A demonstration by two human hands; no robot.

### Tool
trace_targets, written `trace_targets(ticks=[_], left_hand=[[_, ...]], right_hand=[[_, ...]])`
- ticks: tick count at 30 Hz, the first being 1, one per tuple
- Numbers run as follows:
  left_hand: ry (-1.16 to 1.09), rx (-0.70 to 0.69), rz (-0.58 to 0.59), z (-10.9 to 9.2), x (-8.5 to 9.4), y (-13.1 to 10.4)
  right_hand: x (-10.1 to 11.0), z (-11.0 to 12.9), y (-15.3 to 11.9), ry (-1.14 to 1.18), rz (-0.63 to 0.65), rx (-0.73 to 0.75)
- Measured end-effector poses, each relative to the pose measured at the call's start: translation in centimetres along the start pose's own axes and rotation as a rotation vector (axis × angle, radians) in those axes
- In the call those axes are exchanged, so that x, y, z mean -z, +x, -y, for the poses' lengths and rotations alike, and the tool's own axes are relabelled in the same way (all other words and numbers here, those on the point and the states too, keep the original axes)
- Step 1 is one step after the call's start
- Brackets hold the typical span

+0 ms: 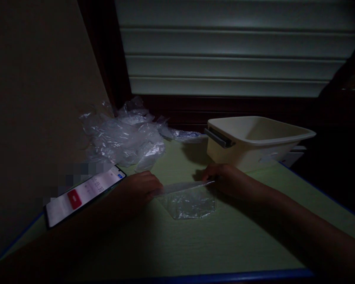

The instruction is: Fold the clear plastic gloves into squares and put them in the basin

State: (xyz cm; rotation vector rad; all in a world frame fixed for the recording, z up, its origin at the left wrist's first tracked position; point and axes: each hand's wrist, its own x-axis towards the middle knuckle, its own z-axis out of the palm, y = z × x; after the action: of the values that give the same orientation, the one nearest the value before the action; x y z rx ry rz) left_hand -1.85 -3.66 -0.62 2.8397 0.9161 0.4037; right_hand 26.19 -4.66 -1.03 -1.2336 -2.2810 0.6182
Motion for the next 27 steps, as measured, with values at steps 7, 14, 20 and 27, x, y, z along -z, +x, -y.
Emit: trace_targets(ticks=[7,14,20,27], left_hand=[[0.218,-0.038,0.105,-0.5,0.2,0.1],[0.338,-0.083,0.101,-1.0,0.0,-0.1],[0.366,-0.077,0.101,-0.6,0.1,-0.1],[0.016,-0.078,0.039,-0.5,0.4,-1.0]], right_hand=[[0.1,3.7,-1.1,-0.169,-0.195,0.126],[-2.8,5.8,-1.6,-0.318,0.088,0.292],[-3.2,5.6,-1.9,-0.269,0.272,0.21],[-3.1,5.4,-1.9,-0.256,0.286,0.173]])
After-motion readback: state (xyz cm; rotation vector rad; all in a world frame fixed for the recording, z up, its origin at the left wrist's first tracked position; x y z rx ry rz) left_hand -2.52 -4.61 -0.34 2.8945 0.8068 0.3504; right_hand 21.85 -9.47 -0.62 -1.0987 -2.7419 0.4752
